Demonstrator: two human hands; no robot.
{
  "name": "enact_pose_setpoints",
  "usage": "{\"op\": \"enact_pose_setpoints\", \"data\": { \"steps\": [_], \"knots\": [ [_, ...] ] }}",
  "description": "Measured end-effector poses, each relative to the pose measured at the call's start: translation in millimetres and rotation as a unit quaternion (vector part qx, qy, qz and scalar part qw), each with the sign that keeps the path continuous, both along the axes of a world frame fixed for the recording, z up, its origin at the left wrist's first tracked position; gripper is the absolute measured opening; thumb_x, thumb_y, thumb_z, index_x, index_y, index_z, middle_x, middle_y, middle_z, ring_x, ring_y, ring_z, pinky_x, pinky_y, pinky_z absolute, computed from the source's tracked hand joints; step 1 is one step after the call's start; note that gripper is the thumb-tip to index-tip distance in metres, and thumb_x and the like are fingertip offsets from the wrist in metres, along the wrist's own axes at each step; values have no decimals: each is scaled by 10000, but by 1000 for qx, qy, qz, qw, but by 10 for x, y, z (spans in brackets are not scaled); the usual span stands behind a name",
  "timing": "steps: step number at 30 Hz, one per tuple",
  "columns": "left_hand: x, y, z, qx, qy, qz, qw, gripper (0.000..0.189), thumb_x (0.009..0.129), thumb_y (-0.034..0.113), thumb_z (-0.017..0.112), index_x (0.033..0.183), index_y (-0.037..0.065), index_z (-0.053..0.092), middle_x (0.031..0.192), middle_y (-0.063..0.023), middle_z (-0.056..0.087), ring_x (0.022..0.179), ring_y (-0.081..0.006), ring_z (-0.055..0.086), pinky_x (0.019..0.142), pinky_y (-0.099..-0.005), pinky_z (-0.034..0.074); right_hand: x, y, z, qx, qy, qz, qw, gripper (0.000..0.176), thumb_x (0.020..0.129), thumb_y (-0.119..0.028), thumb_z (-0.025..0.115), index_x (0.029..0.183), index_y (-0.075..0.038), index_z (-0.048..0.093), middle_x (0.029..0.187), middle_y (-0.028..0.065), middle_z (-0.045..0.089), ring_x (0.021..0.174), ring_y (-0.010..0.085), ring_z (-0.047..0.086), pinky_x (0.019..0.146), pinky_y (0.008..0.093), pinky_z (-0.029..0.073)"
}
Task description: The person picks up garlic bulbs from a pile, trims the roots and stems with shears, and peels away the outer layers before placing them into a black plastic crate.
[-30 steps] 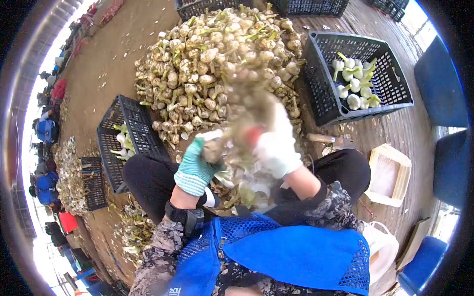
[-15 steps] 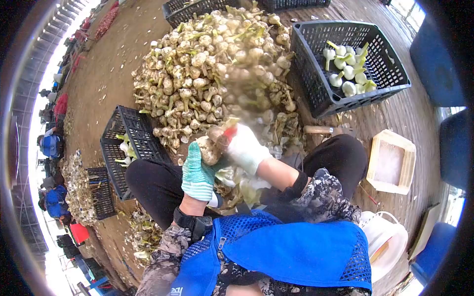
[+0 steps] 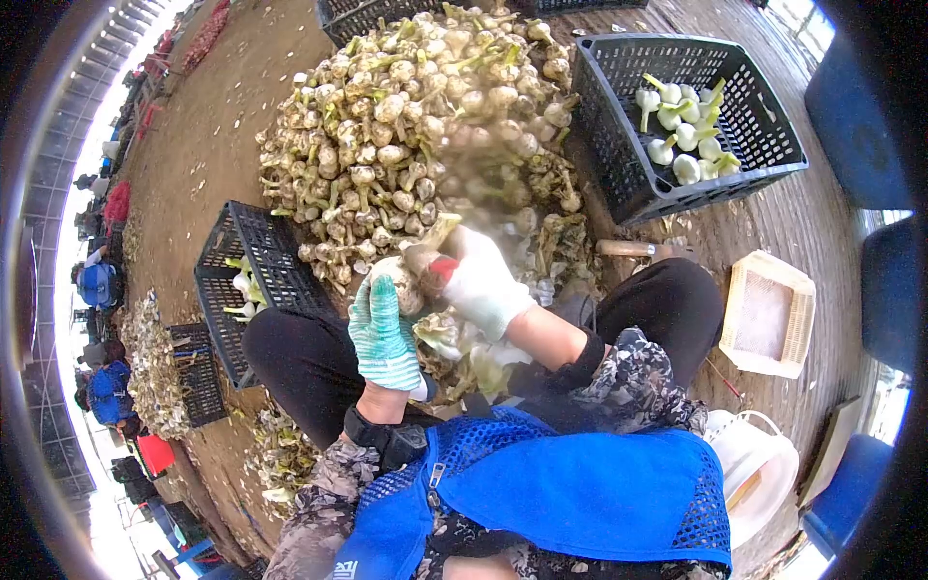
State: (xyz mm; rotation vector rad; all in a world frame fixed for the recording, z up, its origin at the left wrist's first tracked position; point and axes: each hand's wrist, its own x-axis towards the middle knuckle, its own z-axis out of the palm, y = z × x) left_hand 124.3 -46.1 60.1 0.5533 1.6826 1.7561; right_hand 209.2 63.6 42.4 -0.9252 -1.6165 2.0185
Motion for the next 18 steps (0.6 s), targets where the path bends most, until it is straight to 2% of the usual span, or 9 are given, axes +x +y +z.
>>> {"op": "enact_pose_setpoints", "data": {
  "steps": [4,5,7,10,11,12,13,15,18],
  "knots": [
    [-8,-18,-6,-58,150,5,987,402,897,346,504,1096,0,553,1032,-73,590,930,-146,549,816,-292,448,66,75,177,-35,46,49,997,267,799,-170,636,996,-11,549,916,21,594,797,84,528,707,237,444],
    [-15,-24,-2,-38,91,4,995,401,883,332,537,1107,0,538,1037,-65,581,932,-137,536,831,-284,435,90,96,184,-42,50,65,996,272,794,-164,643,1000,-12,548,912,23,599,789,85,531,705,238,445],
    [-23,-27,33,4,-27,2,1000,421,854,304,602,1130,-1,510,1045,-48,563,937,-118,511,860,-269,408,105,101,74,17,79,69,994,287,802,-192,645,1009,-18,551,906,28,604,779,93,548,697,248,455],
    [10,-9,134,2,42,-21,999,512,804,257,671,1191,2,452,1060,-56,542,940,-125,508,875,-289,412,167,186,-379,91,156,107,978,311,816,-254,642,1009,-28,554,911,36,606,789,110,570,686,267,470],
    [-26,-18,101,-10,118,-70,990,671,724,200,744,1255,1,387,1073,-88,533,946,-157,521,876,-304,424,162,188,-473,102,173,106,974,319,820,-277,638,1004,-31,555,908,37,604,792,115,575,681,271,473],
    [-61,-19,110,-18,272,-56,960,699,707,188,753,1265,-1,377,1077,-101,532,949,-168,525,871,-305,429,158,189,-568,113,190,105,969,328,824,-300,634,999,-35,556,904,37,603,796,120,580,676,276,476],
    [-96,-16,125,-25,420,-42,906,729,689,176,762,1275,-4,368,1080,-114,532,953,-178,529,866,-305,433,123,152,-517,114,193,86,971,335,826,-322,628,991,-39,556,892,36,602,796,124,583,670,278,478],
    [-105,-20,170,-11,543,-39,839,756,664,129,756,1294,-6,360,1069,-141,541,936,-223,556,842,-305,453,99,66,-383,34,183,58,981,302,828,-315,628,969,-56,563,879,34,604,778,128,583,660,271,474],
    [-109,-21,40,9,376,-26,926,637,740,152,693,1279,1,389,1034,-118,551,891,-224,574,790,-305,477,92,-3,48,-148,109,19,983,227,828,-251,639,951,-71,575,880,38,607,753,137,583,659,258,466]
  ]
}}
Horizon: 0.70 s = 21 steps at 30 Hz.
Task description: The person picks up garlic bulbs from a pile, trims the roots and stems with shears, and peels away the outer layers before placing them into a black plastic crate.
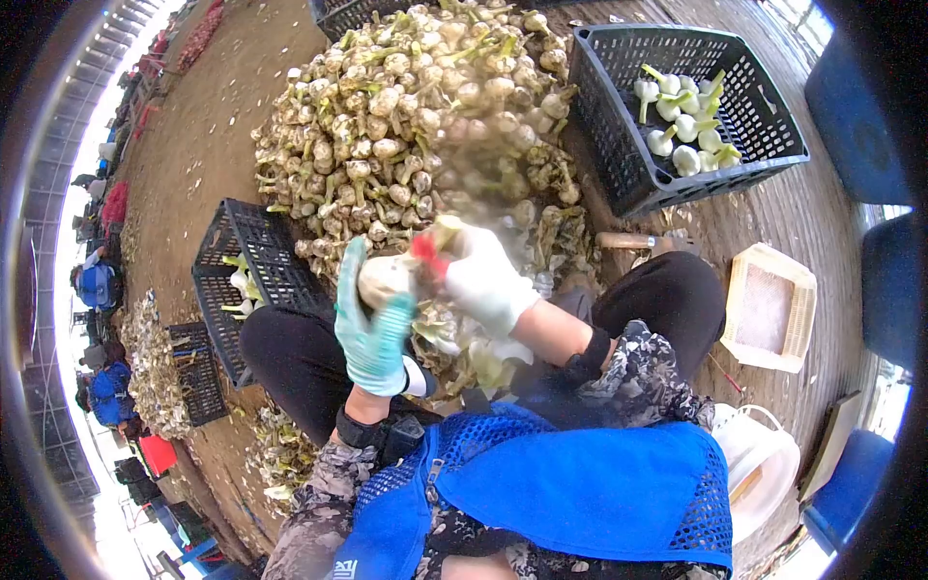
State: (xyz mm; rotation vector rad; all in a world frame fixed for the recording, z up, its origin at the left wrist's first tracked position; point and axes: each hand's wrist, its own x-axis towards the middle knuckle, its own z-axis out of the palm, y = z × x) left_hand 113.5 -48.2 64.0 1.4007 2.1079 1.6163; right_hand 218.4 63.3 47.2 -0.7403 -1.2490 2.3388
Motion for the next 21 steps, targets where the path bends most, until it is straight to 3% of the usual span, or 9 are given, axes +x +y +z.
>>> {"op": "enact_pose_setpoints", "data": {
  "steps": [2,4,7,9,10,15,18,19,21],
  "knots": [
    [6,70,2,-2,-655,-27,755,462,866,412,495,1161,56,498,884,-56,593,784,-148,571,643,-259,484,-45,-2,-93,295,3,-62,953,157,800,-125,655,921,-60,580,895,32,601,773,140,573,683,275,460],
    [93,194,105,-17,-707,54,705,455,876,471,440,1106,86,520,868,-26,586,756,-129,559,618,-231,473,-62,95,-90,459,-40,-55,886,165,778,-80,662,916,-49,577,904,28,600,797,131,563,701,282,457],
    [-113,161,-21,-53,-710,-65,699,368,875,341,524,1135,81,504,947,-30,570,771,-122,554,626,-222,470,21,112,-11,250,20,31,968,241,729,-86,702,932,-38,582,964,43,604,849,116,550,753,276,450],
    [-154,121,-330,-141,-358,-113,916,373,847,219,581,1172,66,481,1007,-47,557,801,-117,554,660,-230,480,111,208,-54,264,-22,62,962,278,718,-110,719,953,-39,587,960,51,612,864,116,560,769,268,452],
    [-71,88,-258,-91,-435,-99,890,428,812,121,614,1205,52,456,1048,-66,549,837,-120,555,688,-239,491,105,193,95,144,-27,57,987,279,727,-104,701,971,-33,585,927,52,624,839,110,568,747,262,459],
    [-8,25,66,-20,-529,-114,841,530,784,121,669,1234,-3,418,1127,-131,526,923,-194,574,716,-279,527,169,228,157,513,-64,-10,856,245,735,-45,662,966,-21,584,892,56,632,765,113,577,681,258,472],
    [-198,-20,67,-5,-721,-309,621,629,772,270,688,1246,-22,397,1120,-155,526,964,-231,568,764,-317,528,251,250,-63,17,181,34,983,238,804,-169,626,956,-10,534,894,54,566,834,124,535,761,267,425],
    [-100,22,105,2,-707,-286,647,742,739,398,695,1273,-2,372,1130,-141,523,989,-245,558,785,-348,523,243,181,-77,-187,240,-8,953,266,826,-234,615,922,-7,515,854,41,526,825,120,503,773,275,403],
    [-120,93,96,-16,-646,-184,740,763,727,408,704,1285,14,362,1138,-125,519,983,-241,555,779,-351,518,166,232,-51,-142,313,22,939,275,823,-246,624,915,-9,519,832,35,514,803,123,496,757,275,405]
  ]
}}
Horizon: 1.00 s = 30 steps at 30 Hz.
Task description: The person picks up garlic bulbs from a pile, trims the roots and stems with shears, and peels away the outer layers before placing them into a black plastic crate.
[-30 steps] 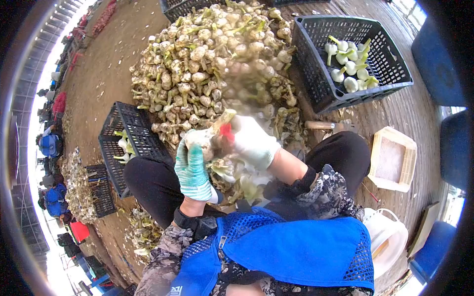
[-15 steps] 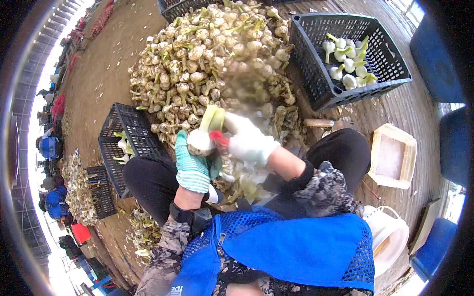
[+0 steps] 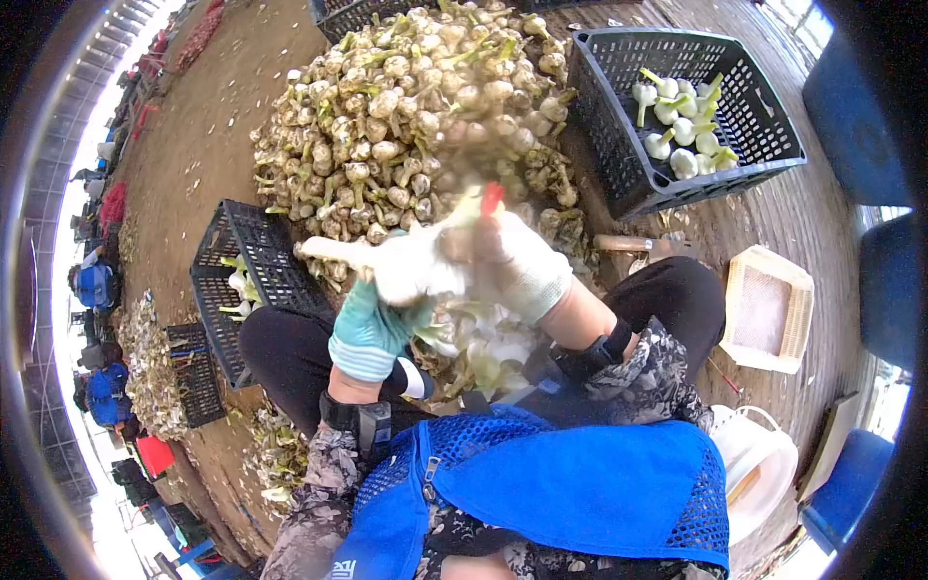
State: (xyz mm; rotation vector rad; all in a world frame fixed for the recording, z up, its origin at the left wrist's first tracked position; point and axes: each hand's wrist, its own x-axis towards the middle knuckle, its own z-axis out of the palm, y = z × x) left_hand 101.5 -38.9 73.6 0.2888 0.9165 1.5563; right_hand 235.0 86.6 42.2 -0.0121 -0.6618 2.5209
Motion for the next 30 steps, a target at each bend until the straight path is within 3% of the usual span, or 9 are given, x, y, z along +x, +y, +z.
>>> {"op": "enact_pose_setpoints", "data": {
  "steps": [3,4,9,11,13,17,19,27,30],
  "knots": [
    [0,-15,-206,37,204,33,978,679,752,301,698,1280,27,371,1094,-80,527,937,-210,564,743,-339,516,52,-18,104,362,-235,-83,898,225,819,-204,632,913,-18,547,853,32,563,773,123,545,676,258,451],
    [-17,31,-274,38,351,38,935,652,749,234,707,1270,18,379,1048,-74,541,910,-199,570,720,-337,521,51,-59,106,285,-237,-52,927,196,826,-192,618,887,-21,546,834,35,566,755,122,550,664,260,455],
    [-39,-81,-145,76,-37,15,996,610,718,50,682,1256,4,398,962,-75,554,549,-195,586,524,-293,508,22,459,-682,214,-306,-173,911,143,874,-155,479,929,-51,560,861,75,588,774,157,571,701,275,473],
    [-38,-100,-73,70,7,-1,998,664,690,56,716,1271,14,396,1023,-85,563,699,-182,613,623,-287,528,51,667,-679,182,-372,-120,902,222,870,-239,508,996,-61,549,948,110,589,884,214,574,777,325,465],
    [-86,-89,-156,31,140,-9,990,705,665,43,739,1281,22,396,1062,-81,557,812,-165,599,705,-281,521,-58,343,163,592,-548,109,582,316,829,-167,534,1091,11,539,1120,185,570,1038,292,549,871,359,437],
    [-91,-129,-144,-53,242,-8,969,771,629,18,770,1301,34,392,1143,-77,539,992,-140,544,827,-275,485,-133,232,16,367,-464,101,800,500,753,-243,651,1159,6,502,1096,189,562,968,275,565,812,329,455],
    [-78,-123,-182,-56,282,-3,958,740,640,0,759,1291,29,408,1145,-82,547,980,-150,553,824,-277,488,-116,228,-98,603,-351,-4,716,330,811,-288,575,945,14,578,893,167,596,775,234,591,739,344,480],
    [-98,-114,-226,-66,401,38,913,725,617,19,782,1258,15,442,1149,-100,554,980,-154,560,827,-279,489,-106,3,138,570,-367,-84,731,163,771,-132,617,879,-11,636,787,155,631,716,216,628,662,298,486],
    [-73,-114,-284,-76,386,0,919,708,631,27,773,1258,26,444,1137,-97,565,945,-152,577,776,-267,510,-123,-116,109,675,-377,-130,621,85,694,-37,567,770,-25,603,706,142,593,676,335,576,619,368,466]
  ]
}}
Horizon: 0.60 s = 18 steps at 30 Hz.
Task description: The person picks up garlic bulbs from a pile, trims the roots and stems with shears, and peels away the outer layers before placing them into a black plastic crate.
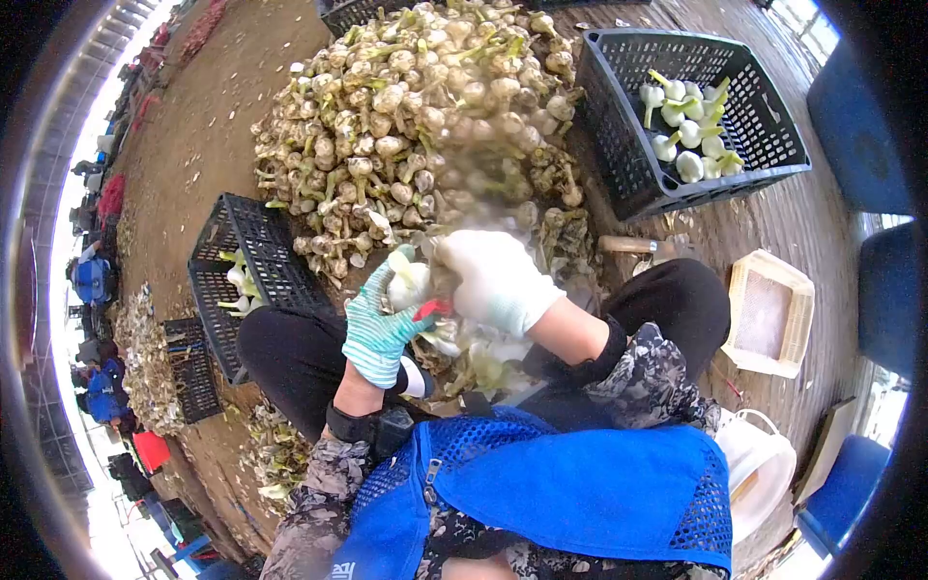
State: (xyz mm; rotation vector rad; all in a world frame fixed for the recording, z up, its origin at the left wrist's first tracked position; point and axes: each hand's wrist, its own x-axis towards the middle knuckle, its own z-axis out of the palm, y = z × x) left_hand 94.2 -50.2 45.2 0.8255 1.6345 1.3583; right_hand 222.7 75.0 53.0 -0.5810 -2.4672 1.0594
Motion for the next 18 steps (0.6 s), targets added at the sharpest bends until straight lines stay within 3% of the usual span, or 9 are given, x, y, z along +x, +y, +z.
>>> {"op": "enact_pose_setpoints", "data": {
  "steps": [3,5,6,8,10,11,15,17,18],
  "knots": [
    [53,-7,172,12,-72,-36,997,681,659,42,757,1264,49,446,1113,-100,575,916,-140,584,700,-254,525,17,176,-38,-45,-94,-88,991,81,710,-58,569,775,-18,599,714,153,597,693,344,580,617,366,469],
    [32,13,246,-5,-125,-37,992,666,687,39,730,1279,45,427,1096,-97,579,899,-136,587,665,-246,520,97,386,-143,-174,-55,-70,981,226,784,-168,580,943,-10,608,801,148,627,739,252,627,643,360,493],
    [3,18,285,-29,-145,-26,989,673,686,30,723,1284,20,414,1108,-93,574,901,-141,588,697,-253,517,116,388,-174,-347,32,-32,937,268,805,-190,576,1005,-12,586,858,136,626,766,237,622,654,360,498],
    [-16,30,275,-26,-142,-13,989,696,703,39,706,1309,-1,368,1143,-89,552,926,-139,574,742,-264,507,144,329,-96,-507,138,114,843,396,831,-268,593,1104,8,523,992,104,598,849,223,604,701,360,506],
    [-42,43,78,41,-176,-11,984,696,718,50,709,1316,26,356,1135,-106,547,916,-142,577,690,-251,510,99,330,-29,-227,73,130,962,405,781,-255,654,1057,15,535,959,102,599,848,181,583,725,300,481],
    [-48,46,12,74,-192,-11,978,696,725,55,711,1320,39,350,1131,-114,544,911,-144,578,665,-244,512,57,194,87,-542,-13,52,838,397,755,-227,677,1044,7,538,950,111,600,828,181,580,726,288,472],
    [42,67,160,45,-347,76,934,667,750,140,709,1307,26,359,1144,-104,532,992,-175,539,858,-299,462,-17,-9,-6,-228,38,-5,973,269,727,-161,681,920,-7,574,833,126,602,752,160,572,692,282,459],
    [69,161,153,93,-365,209,902,456,822,176,598,1219,4,454,1018,-93,565,852,-178,574,725,-281,510,-45,-158,5,-227,74,-7,971,201,752,-126,659,880,5,576,792,102,612,754,146,571,674,276,455],
    [66,139,133,115,-343,189,913,407,820,138,574,1190,-6,481,1021,-104,573,859,-184,579,740,-283,509,-62,-74,-30,-302,47,-52,951,190,771,-128,631,901,-2,574,818,101,613,756,161,582,679,277,473]
  ]
}}
